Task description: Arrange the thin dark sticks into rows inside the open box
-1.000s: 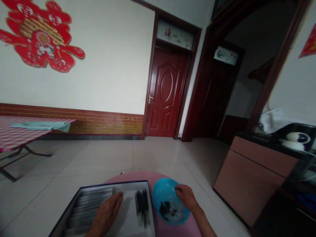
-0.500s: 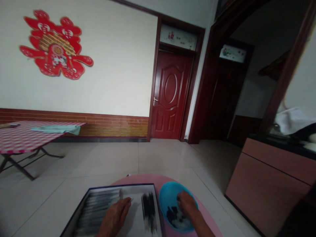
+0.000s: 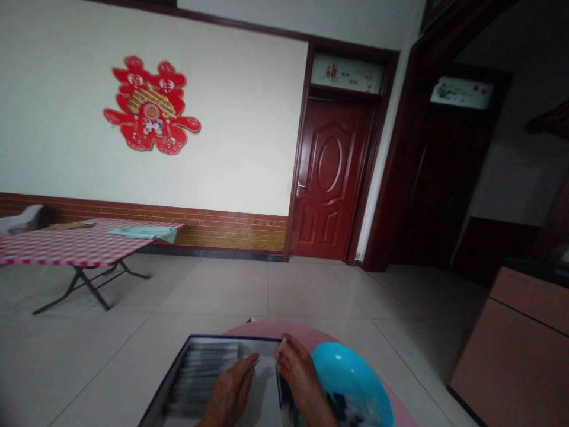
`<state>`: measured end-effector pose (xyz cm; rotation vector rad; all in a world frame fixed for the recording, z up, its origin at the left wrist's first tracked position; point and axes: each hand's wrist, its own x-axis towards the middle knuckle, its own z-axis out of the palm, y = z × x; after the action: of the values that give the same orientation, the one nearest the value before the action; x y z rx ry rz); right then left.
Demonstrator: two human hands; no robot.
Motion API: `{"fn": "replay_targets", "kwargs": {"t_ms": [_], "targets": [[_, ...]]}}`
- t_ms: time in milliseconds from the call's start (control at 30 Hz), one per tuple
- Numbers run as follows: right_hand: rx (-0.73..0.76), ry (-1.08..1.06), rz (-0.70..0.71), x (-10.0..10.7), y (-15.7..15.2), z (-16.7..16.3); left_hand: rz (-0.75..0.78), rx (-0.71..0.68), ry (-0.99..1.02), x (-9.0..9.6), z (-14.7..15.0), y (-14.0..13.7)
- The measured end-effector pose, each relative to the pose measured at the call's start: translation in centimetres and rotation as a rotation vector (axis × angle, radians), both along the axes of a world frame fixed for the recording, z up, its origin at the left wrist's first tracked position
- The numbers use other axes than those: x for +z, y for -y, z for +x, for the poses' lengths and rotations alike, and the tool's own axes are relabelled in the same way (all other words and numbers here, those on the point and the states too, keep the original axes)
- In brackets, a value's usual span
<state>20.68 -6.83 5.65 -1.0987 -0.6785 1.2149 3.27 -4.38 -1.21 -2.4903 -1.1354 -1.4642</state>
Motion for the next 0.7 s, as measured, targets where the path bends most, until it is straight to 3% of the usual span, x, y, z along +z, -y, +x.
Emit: {"fn": "replay_targets", "kwargs": {"t_ms": [233, 367, 700], "targets": [[0.039, -0.092, -0.007, -3.0, 0.1, -2.3, -0.017, -0.022, 0.03, 0.7, 0.1, 0.4], [0.038, -0.082, -0.022, -3.2, 0.4, -2.3, -0.077, -0.06, -0.032, 1.3, 0.3, 0.8], [0.02, 0.042, -0.001, -3.0, 0.9, -2.7, -0.003, -0.008, -0.063, 1.0, 0.3, 1.1]]}}
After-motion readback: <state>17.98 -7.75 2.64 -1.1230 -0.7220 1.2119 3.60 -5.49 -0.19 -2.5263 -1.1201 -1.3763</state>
